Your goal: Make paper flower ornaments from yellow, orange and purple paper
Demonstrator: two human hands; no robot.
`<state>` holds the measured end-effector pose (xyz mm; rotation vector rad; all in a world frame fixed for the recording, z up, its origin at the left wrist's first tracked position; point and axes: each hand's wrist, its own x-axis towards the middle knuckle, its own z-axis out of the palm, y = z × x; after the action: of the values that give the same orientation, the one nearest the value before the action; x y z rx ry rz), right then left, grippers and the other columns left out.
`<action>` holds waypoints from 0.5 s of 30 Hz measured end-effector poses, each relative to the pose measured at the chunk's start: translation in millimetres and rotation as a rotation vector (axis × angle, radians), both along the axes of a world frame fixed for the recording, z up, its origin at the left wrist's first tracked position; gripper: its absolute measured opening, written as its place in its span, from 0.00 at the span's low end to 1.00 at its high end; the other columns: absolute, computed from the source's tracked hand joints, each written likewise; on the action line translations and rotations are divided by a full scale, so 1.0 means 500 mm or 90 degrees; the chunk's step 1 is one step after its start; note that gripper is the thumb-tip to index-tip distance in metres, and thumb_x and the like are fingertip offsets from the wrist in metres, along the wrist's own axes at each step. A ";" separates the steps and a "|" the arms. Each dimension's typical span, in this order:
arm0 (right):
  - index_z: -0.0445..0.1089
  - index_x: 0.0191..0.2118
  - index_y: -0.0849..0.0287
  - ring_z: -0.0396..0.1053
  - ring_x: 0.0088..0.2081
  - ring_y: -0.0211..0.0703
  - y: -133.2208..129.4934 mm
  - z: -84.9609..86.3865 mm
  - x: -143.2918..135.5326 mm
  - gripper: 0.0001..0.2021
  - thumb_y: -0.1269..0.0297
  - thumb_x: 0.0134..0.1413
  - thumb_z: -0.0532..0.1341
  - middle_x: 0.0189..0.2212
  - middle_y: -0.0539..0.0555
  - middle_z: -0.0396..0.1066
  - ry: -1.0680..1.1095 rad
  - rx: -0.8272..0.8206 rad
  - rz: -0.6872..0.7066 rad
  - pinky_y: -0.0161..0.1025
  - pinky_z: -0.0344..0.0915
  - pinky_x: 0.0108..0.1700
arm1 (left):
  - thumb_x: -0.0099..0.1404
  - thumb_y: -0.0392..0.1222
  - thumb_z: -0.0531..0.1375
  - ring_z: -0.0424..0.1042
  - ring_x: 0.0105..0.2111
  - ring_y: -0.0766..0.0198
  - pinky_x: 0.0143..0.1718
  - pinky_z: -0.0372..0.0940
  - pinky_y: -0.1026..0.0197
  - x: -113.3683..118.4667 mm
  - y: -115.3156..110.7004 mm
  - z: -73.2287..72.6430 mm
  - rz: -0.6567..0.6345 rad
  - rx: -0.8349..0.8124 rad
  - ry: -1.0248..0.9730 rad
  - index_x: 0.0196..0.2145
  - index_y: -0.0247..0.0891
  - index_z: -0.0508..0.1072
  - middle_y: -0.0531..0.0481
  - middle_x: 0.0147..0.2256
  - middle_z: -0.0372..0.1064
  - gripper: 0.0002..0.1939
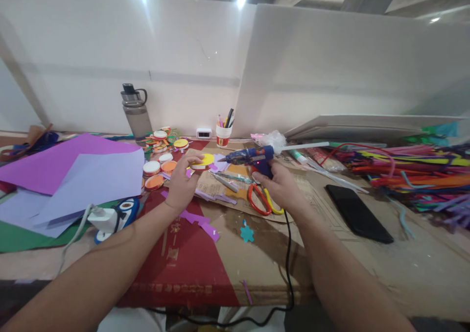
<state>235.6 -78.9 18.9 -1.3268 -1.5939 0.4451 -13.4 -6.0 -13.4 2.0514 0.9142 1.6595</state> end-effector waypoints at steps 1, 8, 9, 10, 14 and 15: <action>0.66 0.46 0.55 0.70 0.35 0.43 0.003 0.000 0.003 0.15 0.59 0.51 0.61 0.38 0.53 0.73 0.058 -0.014 0.006 0.42 0.68 0.39 | 0.59 0.33 0.60 0.70 0.49 0.57 0.54 0.62 0.50 0.001 0.004 -0.004 -0.013 -0.014 -0.017 0.39 0.40 0.69 0.46 0.45 0.71 0.09; 0.64 0.33 0.58 0.62 0.22 0.34 0.030 -0.018 0.082 0.10 0.57 0.49 0.58 0.27 0.50 0.70 0.238 -0.084 -0.128 0.34 0.62 0.26 | 0.59 0.40 0.63 0.72 0.43 0.59 0.48 0.66 0.54 0.009 0.023 -0.028 -0.074 -0.103 -0.062 0.42 0.39 0.69 0.46 0.42 0.71 0.12; 0.65 0.32 0.59 0.63 0.22 0.35 0.032 -0.025 0.100 0.10 0.57 0.50 0.57 0.26 0.51 0.70 0.196 -0.115 -0.194 0.34 0.62 0.27 | 0.59 0.41 0.63 0.72 0.43 0.59 0.47 0.66 0.54 0.010 0.024 -0.030 -0.079 -0.111 -0.053 0.42 0.39 0.69 0.46 0.41 0.71 0.13; 0.66 0.32 0.60 0.64 0.23 0.36 0.034 -0.034 0.119 0.10 0.57 0.51 0.56 0.26 0.53 0.71 0.145 -0.152 -0.260 0.34 0.61 0.27 | 0.59 0.42 0.63 0.72 0.43 0.59 0.47 0.66 0.55 0.010 0.024 -0.030 -0.084 -0.117 -0.044 0.42 0.39 0.69 0.46 0.41 0.71 0.13; 0.69 0.30 0.62 0.68 0.25 0.40 0.039 -0.070 0.183 0.18 0.55 0.59 0.48 0.28 0.59 0.73 -0.056 -0.263 -0.406 0.34 0.62 0.27 | 0.59 0.44 0.63 0.72 0.43 0.59 0.45 0.67 0.55 0.012 0.023 -0.032 -0.090 -0.137 -0.035 0.41 0.39 0.69 0.46 0.41 0.72 0.13; 0.70 0.30 0.63 0.69 0.25 0.41 0.040 -0.078 0.193 0.20 0.55 0.59 0.47 0.28 0.60 0.73 -0.072 -0.278 -0.417 0.35 0.62 0.27 | 0.59 0.43 0.63 0.72 0.42 0.59 0.45 0.67 0.56 0.012 0.023 -0.031 -0.091 -0.144 -0.038 0.41 0.39 0.69 0.47 0.41 0.72 0.13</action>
<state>332.3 -59.1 -20.2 -2.1343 -1.0807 0.3155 -7.3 5.4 -29.1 1.8599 0.8705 1.4637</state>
